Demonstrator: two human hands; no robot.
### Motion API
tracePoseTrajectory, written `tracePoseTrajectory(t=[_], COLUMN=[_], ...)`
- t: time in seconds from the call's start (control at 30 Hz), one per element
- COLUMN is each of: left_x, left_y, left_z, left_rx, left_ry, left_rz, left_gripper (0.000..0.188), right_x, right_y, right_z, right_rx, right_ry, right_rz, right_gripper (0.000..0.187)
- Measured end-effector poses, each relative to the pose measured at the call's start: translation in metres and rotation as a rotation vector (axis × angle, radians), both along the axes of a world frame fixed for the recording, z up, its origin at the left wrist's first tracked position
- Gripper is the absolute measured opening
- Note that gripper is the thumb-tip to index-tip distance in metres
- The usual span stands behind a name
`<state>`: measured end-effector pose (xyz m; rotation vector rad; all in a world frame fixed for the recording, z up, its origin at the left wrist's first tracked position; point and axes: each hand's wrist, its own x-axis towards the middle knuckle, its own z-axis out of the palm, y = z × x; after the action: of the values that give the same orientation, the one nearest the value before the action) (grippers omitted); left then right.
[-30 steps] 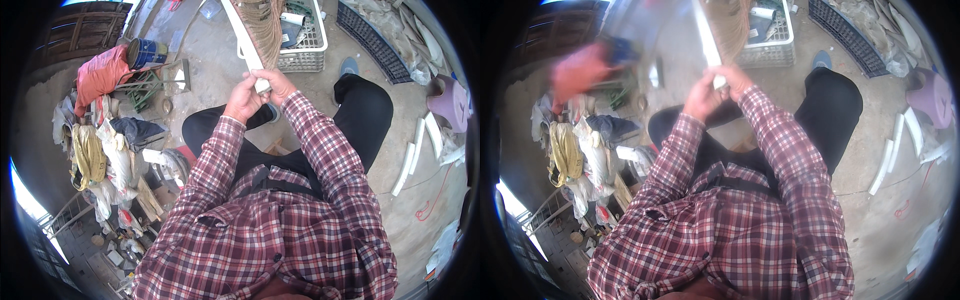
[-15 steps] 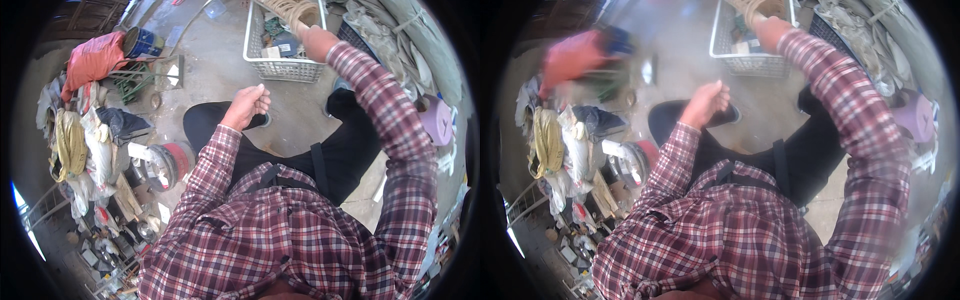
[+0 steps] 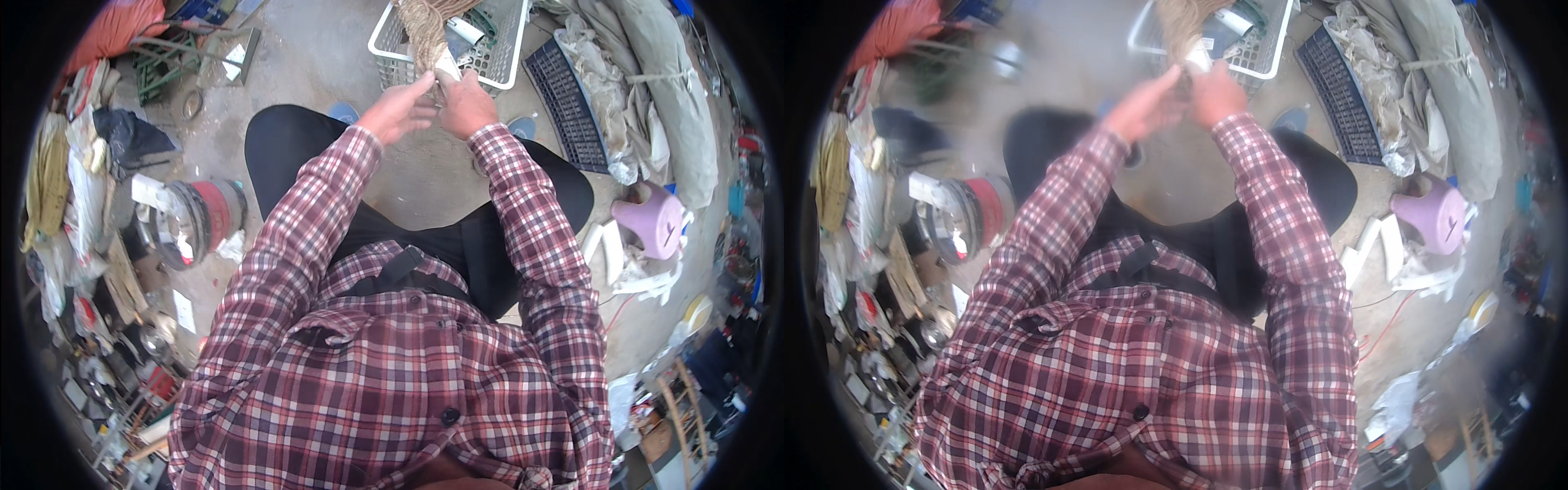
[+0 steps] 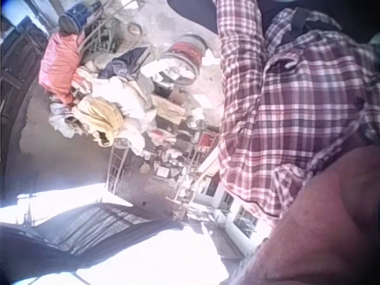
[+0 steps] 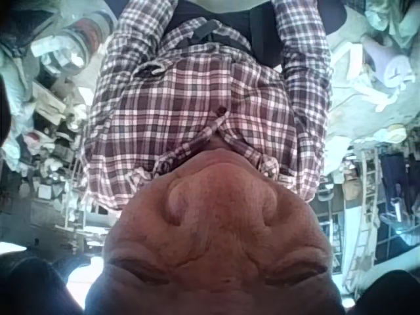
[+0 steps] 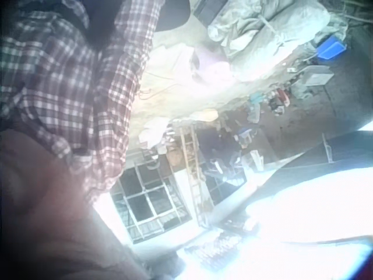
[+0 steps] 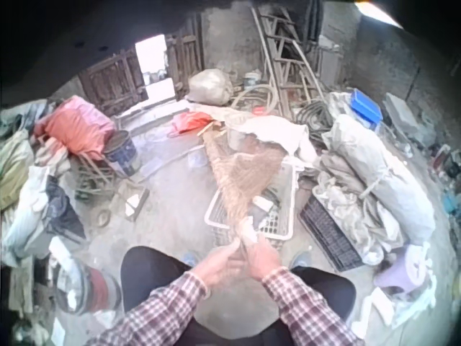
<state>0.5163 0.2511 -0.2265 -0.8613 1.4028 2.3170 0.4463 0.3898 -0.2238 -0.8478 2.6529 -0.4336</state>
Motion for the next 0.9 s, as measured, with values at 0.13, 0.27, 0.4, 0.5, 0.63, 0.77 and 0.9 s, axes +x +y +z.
tracePoseTrajectory(t=[0.13, 0.27, 0.4, 0.5, 0.63, 0.77, 0.9], left_x=[-0.023, -0.026, -0.020, -0.018, -0.017, -0.017, -0.008], left_y=[0.021, 0.017, 0.007, 0.003, 0.001, -0.005, 0.005], left_z=[-0.015, -0.028, -0.030, -0.028, -0.032, -0.034, -0.018], left_rx=[0.083, 0.016, 0.006, 0.070, 0.139, 0.100, -0.103], left_ry=[0.157, 0.136, 0.086, 0.089, 0.076, 0.083, 0.192], left_rz=[0.064, 0.056, 0.023, -0.019, -0.062, -0.209, -0.409], left_gripper=[0.045, 0.029, 0.025, 0.023, 0.021, 0.021, 0.020], right_x=[-0.008, -0.015, -0.014, -0.010, -0.008, -0.008, -0.015], right_y=[0.018, 0.037, 0.039, 0.032, 0.025, 0.023, 0.019], right_z=[-0.005, -0.006, -0.009, -0.010, -0.008, -0.016, -0.033], right_rx=[-0.228, -0.658, -0.633, -0.633, -0.650, -0.675, -0.672], right_ry=[-0.019, -0.691, -0.902, -0.858, -0.847, -0.805, -0.664], right_rz=[0.023, -0.432, -0.567, -0.594, -0.622, -0.638, -0.592], right_gripper=[0.068, 0.057, 0.042, 0.037, 0.032, 0.032, 0.032])
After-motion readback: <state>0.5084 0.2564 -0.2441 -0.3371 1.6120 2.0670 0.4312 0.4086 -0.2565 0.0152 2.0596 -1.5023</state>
